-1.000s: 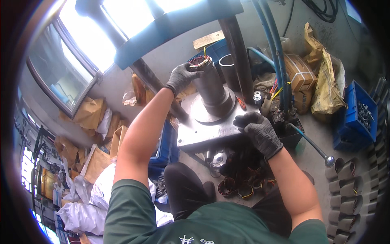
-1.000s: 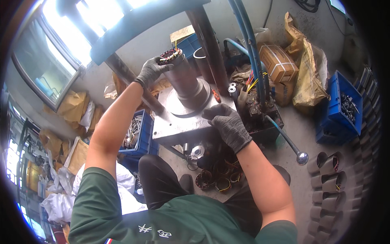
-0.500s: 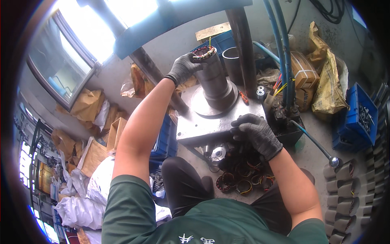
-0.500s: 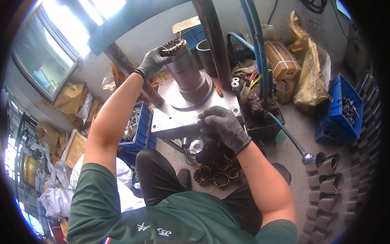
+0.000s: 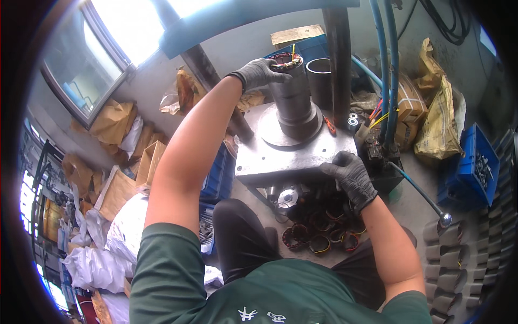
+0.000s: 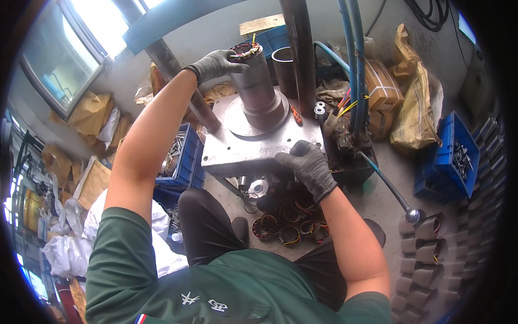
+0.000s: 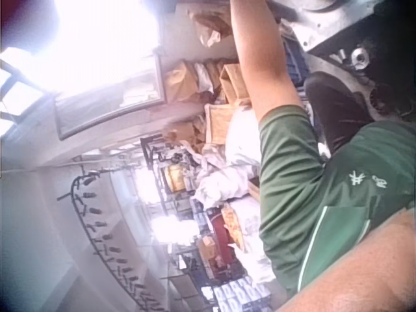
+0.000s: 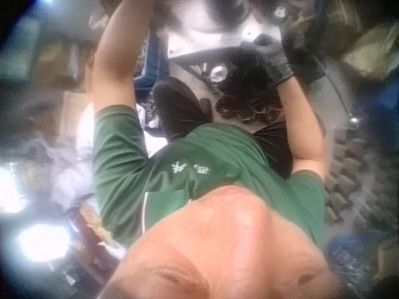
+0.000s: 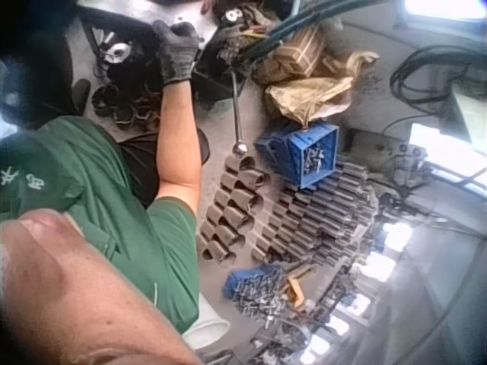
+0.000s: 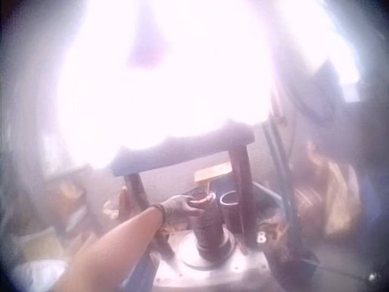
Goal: The recorder assembles electric motor components by pressing a stator into a housing and arranging wires using a screwdriver.
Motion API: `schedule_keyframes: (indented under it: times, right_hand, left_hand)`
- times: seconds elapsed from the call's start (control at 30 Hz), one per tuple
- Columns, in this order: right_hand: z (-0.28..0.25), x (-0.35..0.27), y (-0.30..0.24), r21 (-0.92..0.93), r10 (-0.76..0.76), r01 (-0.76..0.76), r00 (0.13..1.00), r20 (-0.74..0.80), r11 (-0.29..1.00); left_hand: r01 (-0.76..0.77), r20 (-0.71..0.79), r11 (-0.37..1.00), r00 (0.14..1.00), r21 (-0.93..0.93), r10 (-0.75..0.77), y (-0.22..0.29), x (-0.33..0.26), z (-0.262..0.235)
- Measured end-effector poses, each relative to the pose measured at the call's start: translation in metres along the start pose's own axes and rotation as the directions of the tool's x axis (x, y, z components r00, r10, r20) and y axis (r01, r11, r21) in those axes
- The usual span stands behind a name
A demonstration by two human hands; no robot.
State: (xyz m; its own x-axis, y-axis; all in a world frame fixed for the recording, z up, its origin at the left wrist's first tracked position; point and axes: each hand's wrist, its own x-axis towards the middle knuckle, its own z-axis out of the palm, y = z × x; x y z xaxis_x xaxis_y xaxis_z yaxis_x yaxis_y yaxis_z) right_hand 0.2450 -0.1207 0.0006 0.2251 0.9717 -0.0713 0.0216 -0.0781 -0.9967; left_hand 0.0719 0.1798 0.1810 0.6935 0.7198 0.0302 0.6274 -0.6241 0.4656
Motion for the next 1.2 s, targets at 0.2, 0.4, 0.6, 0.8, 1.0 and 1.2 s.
schedule_keyframes:
  times: [0.2, 0.4, 0.6, 0.8, 1.0, 1.2]
  right_hand:
    - [-0.002, 0.007, 0.005, -0.017, -0.098, 0.098, 0.995, -0.028, 0.995]
    - [0.001, 0.015, 0.018, 0.03, -0.076, 0.073, 0.99, 0.123, 0.997]
    - [0.007, 0.06, 0.004, -0.169, -0.579, 0.58, 0.813, 0.058, 0.797]
    - [0.039, 0.166, -0.134, -0.463, -0.77, 0.673, 0.637, -0.031, 0.576]
    - [0.015, 0.311, -0.183, -0.607, -0.699, 0.497, 0.702, -0.138, 0.62]
    - [0.036, 0.321, -0.187, -0.779, -0.707, 0.426, 0.706, -0.032, 0.46]
  left_hand:
    - [-0.069, -0.093, 0.989, 0.994, -0.128, 0.058, -0.034, -0.017, -0.006]
    - [-0.085, -0.378, 0.971, 0.926, -0.224, -0.007, -0.083, -0.106, 0.046]
    - [-0.046, -0.516, 0.894, 0.829, -0.446, -0.215, -0.175, -0.233, 0.139]
    - [0.171, -0.252, 0.514, 0.717, -0.84, -0.65, -0.245, -0.386, 0.272]
    - [0.301, -0.064, 0.27, 0.552, -0.915, -0.831, -0.262, -0.477, 0.384]
    - [0.444, 0.042, 0.188, 0.459, -0.876, -0.887, -0.253, -0.552, 0.442]
